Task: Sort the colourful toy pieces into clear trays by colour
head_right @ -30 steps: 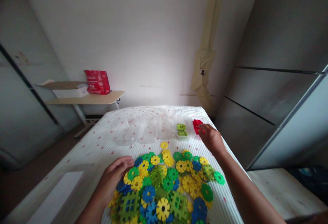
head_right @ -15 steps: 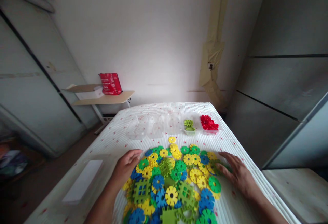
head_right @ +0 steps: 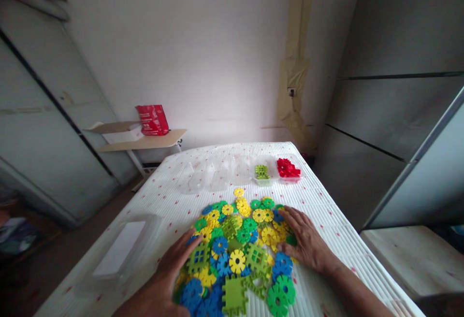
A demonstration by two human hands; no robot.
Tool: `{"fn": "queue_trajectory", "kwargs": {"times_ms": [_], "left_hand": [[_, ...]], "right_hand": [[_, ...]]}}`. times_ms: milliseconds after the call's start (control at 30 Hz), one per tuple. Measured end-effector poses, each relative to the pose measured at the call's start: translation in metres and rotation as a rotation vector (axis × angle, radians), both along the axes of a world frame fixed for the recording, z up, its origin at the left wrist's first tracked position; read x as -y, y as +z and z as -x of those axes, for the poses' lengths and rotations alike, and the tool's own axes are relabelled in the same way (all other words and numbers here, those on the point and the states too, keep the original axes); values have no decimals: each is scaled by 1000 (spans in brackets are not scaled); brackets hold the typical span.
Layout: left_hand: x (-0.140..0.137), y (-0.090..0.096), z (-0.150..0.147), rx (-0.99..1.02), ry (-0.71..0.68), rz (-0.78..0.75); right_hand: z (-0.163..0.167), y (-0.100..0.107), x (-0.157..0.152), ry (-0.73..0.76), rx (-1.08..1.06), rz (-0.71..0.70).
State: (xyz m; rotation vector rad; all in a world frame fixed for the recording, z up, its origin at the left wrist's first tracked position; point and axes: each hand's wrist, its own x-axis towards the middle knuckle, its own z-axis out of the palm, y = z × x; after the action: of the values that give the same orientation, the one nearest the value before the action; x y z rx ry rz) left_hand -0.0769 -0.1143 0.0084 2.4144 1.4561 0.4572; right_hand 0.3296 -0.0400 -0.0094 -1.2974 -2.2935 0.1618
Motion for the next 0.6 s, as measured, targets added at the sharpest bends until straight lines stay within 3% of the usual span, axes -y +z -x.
{"fn": "queue_trajectory", "kwargs": {"times_ms": [200,367,600], "left_hand": [[2,-16,-13,-77,6,-119],[1,-29,-14,-79,-14,-211],[1,-33,-25,-37,-13,-343]], "right_hand": [[25,4,0,70,-108,54],[49,13,1,69,-265,190],[89,24,4,73,-418,288]]}}
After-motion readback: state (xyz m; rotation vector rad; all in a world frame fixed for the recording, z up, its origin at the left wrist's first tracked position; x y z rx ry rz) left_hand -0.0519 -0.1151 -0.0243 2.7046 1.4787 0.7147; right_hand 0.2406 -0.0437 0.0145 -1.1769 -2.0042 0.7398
